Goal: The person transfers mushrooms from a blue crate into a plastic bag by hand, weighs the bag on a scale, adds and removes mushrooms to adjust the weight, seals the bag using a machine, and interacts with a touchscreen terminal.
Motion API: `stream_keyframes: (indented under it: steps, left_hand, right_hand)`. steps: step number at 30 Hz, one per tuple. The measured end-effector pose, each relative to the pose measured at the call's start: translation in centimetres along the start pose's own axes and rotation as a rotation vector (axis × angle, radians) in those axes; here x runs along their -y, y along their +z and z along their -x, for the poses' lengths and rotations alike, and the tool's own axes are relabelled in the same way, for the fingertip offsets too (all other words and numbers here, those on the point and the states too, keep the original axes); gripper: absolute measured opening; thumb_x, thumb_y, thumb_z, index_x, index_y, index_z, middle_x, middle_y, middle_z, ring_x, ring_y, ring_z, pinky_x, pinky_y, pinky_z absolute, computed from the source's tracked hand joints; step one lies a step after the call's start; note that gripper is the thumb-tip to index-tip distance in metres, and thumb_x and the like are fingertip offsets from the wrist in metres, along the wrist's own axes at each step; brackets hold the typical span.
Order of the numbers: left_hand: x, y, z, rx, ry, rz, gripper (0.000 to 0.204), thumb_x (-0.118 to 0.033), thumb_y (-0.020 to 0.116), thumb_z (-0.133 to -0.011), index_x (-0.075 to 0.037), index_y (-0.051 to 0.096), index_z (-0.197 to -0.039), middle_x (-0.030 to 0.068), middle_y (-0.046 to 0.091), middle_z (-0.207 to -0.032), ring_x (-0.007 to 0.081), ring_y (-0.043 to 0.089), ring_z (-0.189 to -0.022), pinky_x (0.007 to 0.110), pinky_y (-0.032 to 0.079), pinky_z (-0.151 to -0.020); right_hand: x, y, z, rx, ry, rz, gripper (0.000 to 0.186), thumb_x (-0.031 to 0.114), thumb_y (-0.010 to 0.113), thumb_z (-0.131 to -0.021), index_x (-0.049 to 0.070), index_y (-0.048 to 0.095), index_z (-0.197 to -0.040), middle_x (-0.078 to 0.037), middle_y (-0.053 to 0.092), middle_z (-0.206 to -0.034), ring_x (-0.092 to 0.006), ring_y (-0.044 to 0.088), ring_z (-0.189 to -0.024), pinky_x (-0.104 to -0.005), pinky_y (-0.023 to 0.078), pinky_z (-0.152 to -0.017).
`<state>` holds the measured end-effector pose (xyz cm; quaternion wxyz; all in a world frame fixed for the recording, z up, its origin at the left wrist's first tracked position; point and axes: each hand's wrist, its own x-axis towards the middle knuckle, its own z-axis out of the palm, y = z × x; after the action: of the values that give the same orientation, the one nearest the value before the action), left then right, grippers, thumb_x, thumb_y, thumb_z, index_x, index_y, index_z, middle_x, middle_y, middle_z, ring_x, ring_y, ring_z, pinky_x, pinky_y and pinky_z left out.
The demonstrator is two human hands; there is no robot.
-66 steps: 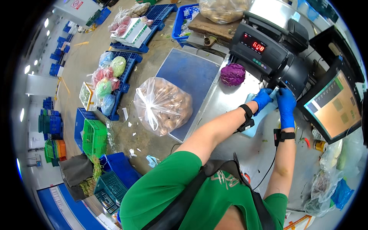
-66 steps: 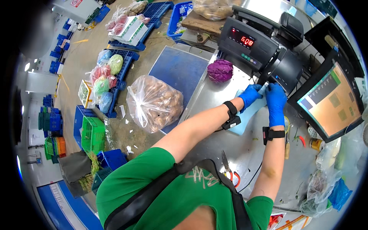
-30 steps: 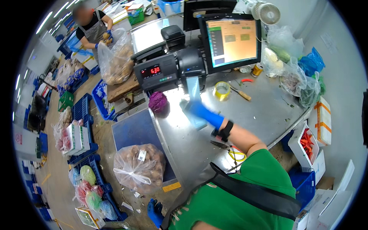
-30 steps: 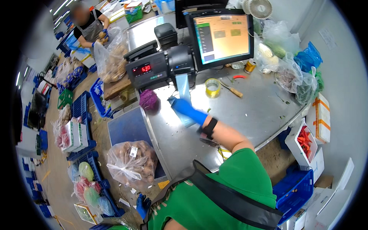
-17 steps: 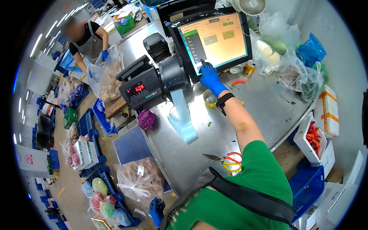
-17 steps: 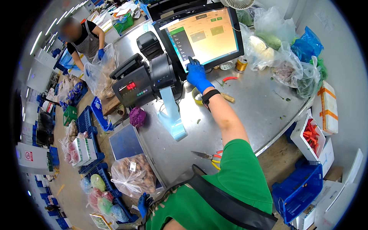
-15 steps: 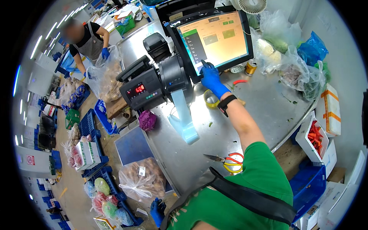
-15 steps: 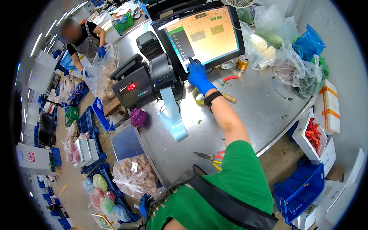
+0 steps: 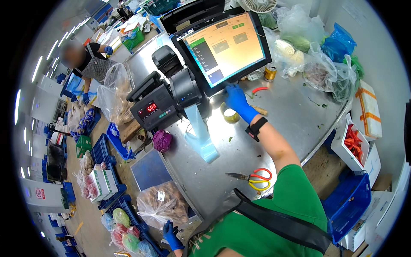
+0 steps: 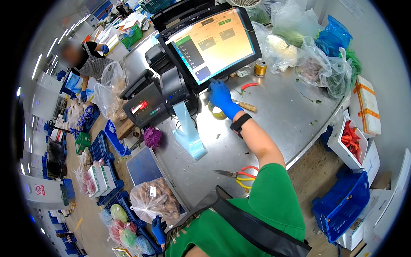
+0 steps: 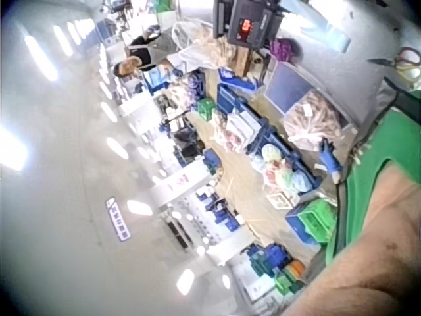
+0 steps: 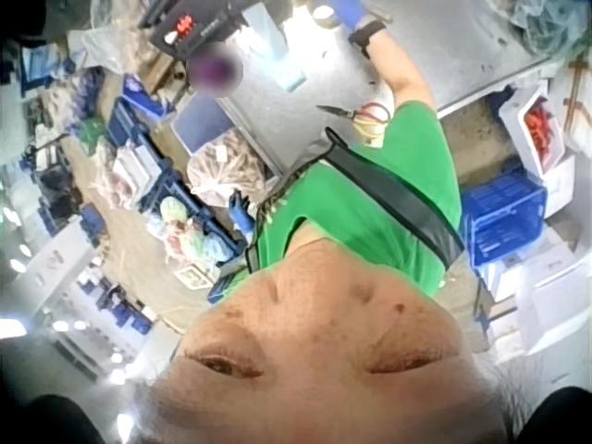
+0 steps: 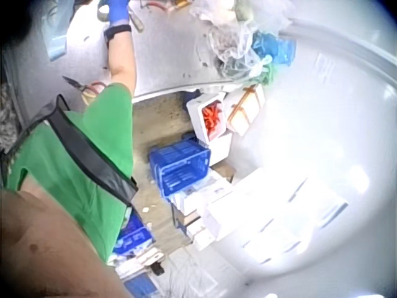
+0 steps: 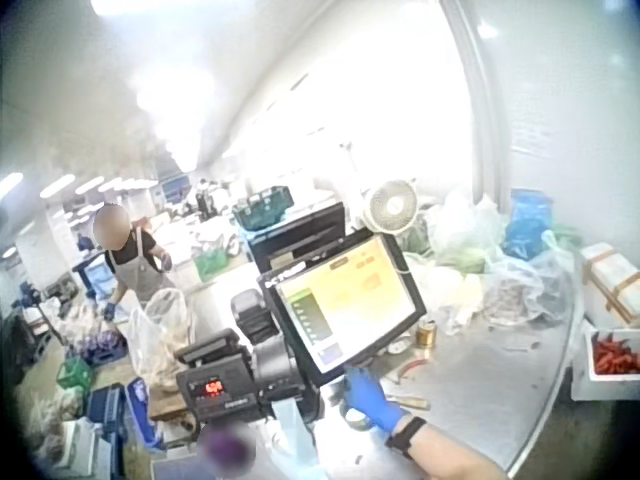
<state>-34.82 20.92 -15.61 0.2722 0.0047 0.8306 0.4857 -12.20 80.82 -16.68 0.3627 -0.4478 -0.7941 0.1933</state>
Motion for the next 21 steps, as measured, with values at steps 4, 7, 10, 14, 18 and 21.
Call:
stream_keyframes:
  steps: [4,7,10,14,18,21]
  left_hand:
    - [1.7,-0.8,-0.1,0.051,-0.040,0.036,0.027,-0.022,0.059,-0.086,-0.008,0.059,-0.109,0.0064,0.061,-0.099,0.0206,0.062,-0.076,0.029,0.047,-0.062]
    - [4.5,-1.2,1.0,0.060,-0.108,0.061,0.027,-0.020,0.059,-0.085,-0.008,0.059,-0.109,0.0073,0.062,-0.096,0.0201,0.061,-0.074,0.031,0.048,-0.063]
    - [6.5,-1.3,3.4,0.021,-0.293,0.093,0.027,-0.019,0.058,-0.086,-0.007,0.059,-0.110,0.0079,0.062,-0.097,0.0210,0.061,-0.074,0.031,0.048,-0.063]
    - [7.5,0.2,3.7,0.033,-0.384,0.085,0.027,-0.018,0.058,-0.086,-0.007,0.058,-0.110,0.0081,0.062,-0.097,0.0206,0.061,-0.074,0.031,0.047,-0.064]
    - [7.5,1.2,3.9,0.024,-0.388,0.075,0.027,-0.017,0.057,-0.085,-0.006,0.058,-0.110,0.0083,0.062,-0.097,0.0203,0.060,-0.075,0.031,0.047,-0.064]
    - [7.1,1.6,3.8,0.022,-0.370,0.065,0.027,-0.016,0.057,-0.085,-0.006,0.058,-0.111,0.0085,0.062,-0.098,0.0200,0.060,-0.075,0.031,0.047,-0.064]
  right_hand:
    - [-1.1,-0.7,-3.1,-0.081,0.016,0.066,0.012,0.009,0.063,-0.063,0.007,0.061,-0.074,-0.010,0.055,-0.121,-0.0317,0.050,-0.107,-0.0400,0.042,-0.089]
    - [-0.2,-1.6,-4.2,-0.045,0.033,0.148,0.013,0.010,0.064,-0.063,0.007,0.062,-0.075,-0.009,0.055,-0.122,-0.0311,0.050,-0.106,-0.0394,0.043,-0.089]
    - [0.4,-0.8,-5.3,-0.019,0.017,0.117,0.015,0.009,0.066,-0.063,0.006,0.062,-0.078,-0.008,0.053,-0.126,-0.0311,0.050,-0.107,-0.0382,0.043,-0.091]
    - [-0.4,-1.0,-5.6,-0.024,-0.010,0.140,0.015,0.008,0.065,-0.063,0.006,0.062,-0.078,-0.008,0.053,-0.126,-0.0307,0.049,-0.108,-0.0379,0.042,-0.091]
    - [-0.1,-0.2,-5.7,-0.001,-0.093,0.146,0.014,0.007,0.064,-0.063,0.006,0.062,-0.078,-0.008,0.052,-0.127,-0.0317,0.047,-0.111,-0.0375,0.042,-0.093]
    - [0.0,0.5,-5.7,0.016,-0.141,0.152,0.013,0.007,0.062,-0.063,0.007,0.062,-0.076,-0.009,0.052,-0.127,-0.0322,0.047,-0.112,-0.0382,0.041,-0.092]
